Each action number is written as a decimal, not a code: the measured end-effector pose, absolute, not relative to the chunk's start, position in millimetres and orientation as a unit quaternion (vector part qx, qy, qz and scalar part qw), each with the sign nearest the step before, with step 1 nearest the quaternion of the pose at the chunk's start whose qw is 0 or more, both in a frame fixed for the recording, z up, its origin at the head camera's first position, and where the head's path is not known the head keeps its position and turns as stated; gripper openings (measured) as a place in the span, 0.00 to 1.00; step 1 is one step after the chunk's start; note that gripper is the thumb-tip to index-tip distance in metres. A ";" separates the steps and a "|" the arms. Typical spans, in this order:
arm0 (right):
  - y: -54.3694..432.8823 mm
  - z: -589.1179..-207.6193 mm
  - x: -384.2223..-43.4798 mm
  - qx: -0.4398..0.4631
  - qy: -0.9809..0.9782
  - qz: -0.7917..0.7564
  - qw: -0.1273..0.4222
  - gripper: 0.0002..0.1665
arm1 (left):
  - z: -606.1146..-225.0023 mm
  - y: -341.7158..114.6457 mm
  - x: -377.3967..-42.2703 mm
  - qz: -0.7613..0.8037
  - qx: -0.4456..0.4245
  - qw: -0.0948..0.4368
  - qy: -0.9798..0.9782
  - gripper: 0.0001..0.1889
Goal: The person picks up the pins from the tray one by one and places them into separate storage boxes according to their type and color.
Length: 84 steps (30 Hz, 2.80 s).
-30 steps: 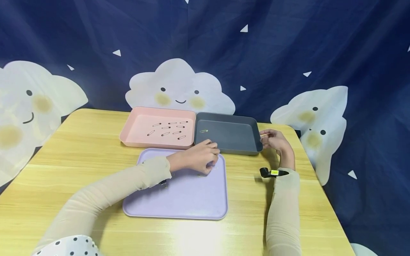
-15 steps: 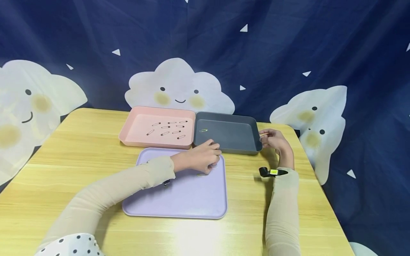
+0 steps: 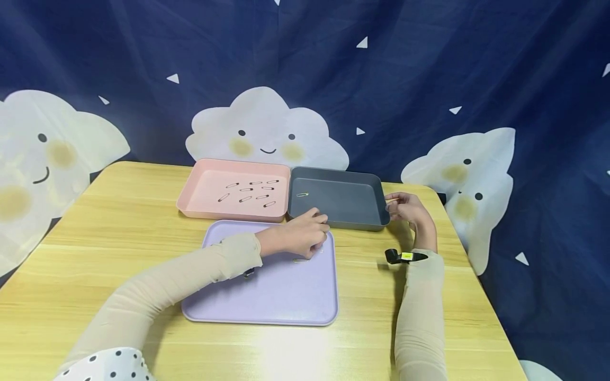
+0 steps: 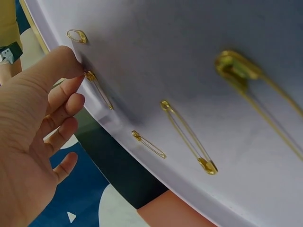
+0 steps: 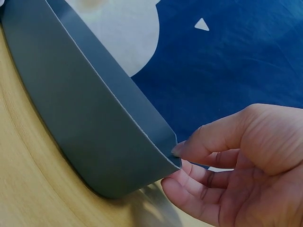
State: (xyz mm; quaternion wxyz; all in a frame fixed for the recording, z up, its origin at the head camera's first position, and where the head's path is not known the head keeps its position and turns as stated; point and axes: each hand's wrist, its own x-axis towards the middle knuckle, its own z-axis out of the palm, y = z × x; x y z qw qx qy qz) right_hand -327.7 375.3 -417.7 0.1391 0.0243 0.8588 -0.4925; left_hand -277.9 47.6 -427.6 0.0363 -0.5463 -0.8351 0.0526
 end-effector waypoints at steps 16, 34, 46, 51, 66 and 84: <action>364.7 -402.7 -321.8 0.039 0.847 -0.506 0.156 0.30 | -425.7 50.9 -277.1 0.064 -0.544 0.034 -0.836 0.04; 374.4 -415.5 -326.9 0.032 0.862 -0.483 0.149 0.30 | -424.8 51.1 -276.4 0.072 -0.540 0.044 -0.837 0.06; 375.1 -416.6 -327.0 0.026 0.864 -0.481 0.146 0.29 | -408.5 44.9 -278.0 0.094 -0.537 0.084 -0.834 0.06; 372.3 -411.3 -324.6 0.024 0.857 -0.491 0.153 0.31 | -395.5 40.0 -281.8 0.110 -0.530 0.092 -0.836 0.09; 375.7 -416.4 -325.9 0.018 0.863 -0.485 0.141 0.29 | -357.7 23.0 -300.5 0.110 -0.517 0.141 -0.837 0.06; 374.9 -414.3 -326.3 0.029 0.860 -0.489 0.144 0.29 | -350.8 29.2 -334.5 0.098 -0.478 0.165 -0.857 0.05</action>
